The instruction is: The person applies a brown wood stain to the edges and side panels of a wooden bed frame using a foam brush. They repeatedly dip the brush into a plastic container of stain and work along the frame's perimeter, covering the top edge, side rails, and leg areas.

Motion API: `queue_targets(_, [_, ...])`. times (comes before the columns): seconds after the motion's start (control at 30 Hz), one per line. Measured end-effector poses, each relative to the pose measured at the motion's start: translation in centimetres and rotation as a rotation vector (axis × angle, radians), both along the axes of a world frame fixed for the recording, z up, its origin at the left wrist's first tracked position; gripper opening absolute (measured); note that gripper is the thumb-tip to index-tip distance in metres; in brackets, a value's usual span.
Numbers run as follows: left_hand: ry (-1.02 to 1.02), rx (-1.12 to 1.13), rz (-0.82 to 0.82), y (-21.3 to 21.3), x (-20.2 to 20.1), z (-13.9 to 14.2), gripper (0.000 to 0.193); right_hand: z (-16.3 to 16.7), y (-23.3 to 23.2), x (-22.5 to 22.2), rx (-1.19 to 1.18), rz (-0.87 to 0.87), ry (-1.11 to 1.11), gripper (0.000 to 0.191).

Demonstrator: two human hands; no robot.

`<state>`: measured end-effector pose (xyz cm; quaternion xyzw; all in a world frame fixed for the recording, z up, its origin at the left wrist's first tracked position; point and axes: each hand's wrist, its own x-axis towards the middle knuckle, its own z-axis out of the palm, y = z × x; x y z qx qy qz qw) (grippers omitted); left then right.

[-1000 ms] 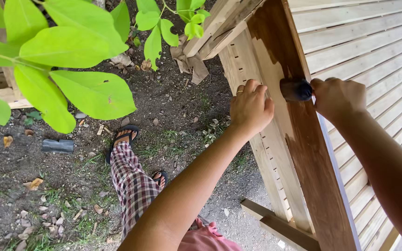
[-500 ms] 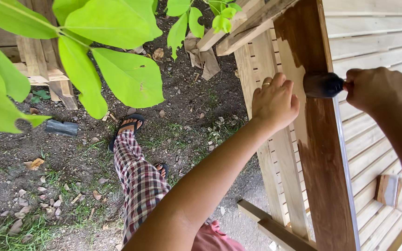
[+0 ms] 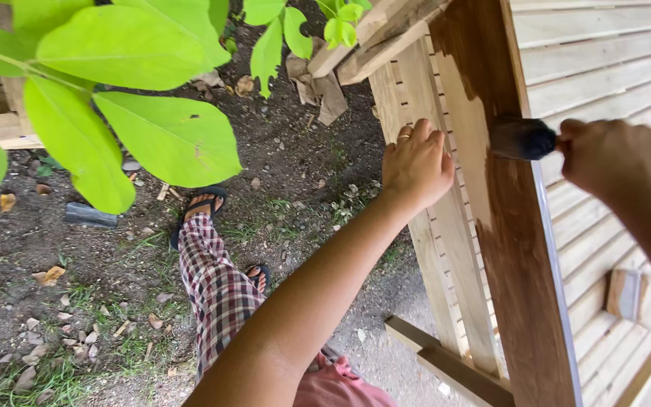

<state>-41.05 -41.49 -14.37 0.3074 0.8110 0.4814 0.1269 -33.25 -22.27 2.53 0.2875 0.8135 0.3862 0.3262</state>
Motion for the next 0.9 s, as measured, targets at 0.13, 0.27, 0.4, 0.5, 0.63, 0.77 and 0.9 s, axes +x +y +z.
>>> queue_targets(0.13, [-0.008, 0.004, -0.030, -0.1, 0.5, 0.3, 0.030, -2.9, -3.1, 2.5, -0.101, 0.028, -0.234, 0.035])
queue_targets(0.27, [0.017, -0.005, -0.017, -0.3, 1.2, 0.2, 0.027, -4.2, -1.8, -0.6, -0.096, 0.065, -0.112, 0.028])
queue_targets(0.4, [0.014, -0.030, -0.033, -0.5, 1.1, -0.5, 0.028, -4.3, -0.9, -0.7, -0.136, 0.078, 0.011, 0.029])
queue_targets(0.5, [-0.036, -0.055, -0.061, -0.9, 1.2, -1.0, 0.026, -5.1, -2.0, 1.8, -0.101, 0.133, -0.212, 0.028])
queue_targets(0.63, [-0.003, -0.045, -0.029, -1.3, 1.4, -1.4, 0.025, -5.2, -1.4, 1.1, -0.091, 0.066, -0.237, 0.026])
queue_targets(0.77, [-0.011, -0.037, -0.036, -1.7, 2.2, -1.5, 0.025, -4.3, -0.4, 1.2, -0.061, 0.091, -0.043, 0.028])
queue_targets(0.9, [-0.028, -0.041, -0.034, -2.1, 2.3, -1.2, 0.025, -4.8, -0.6, 2.8, -0.077, 0.072, -0.245, 0.032])
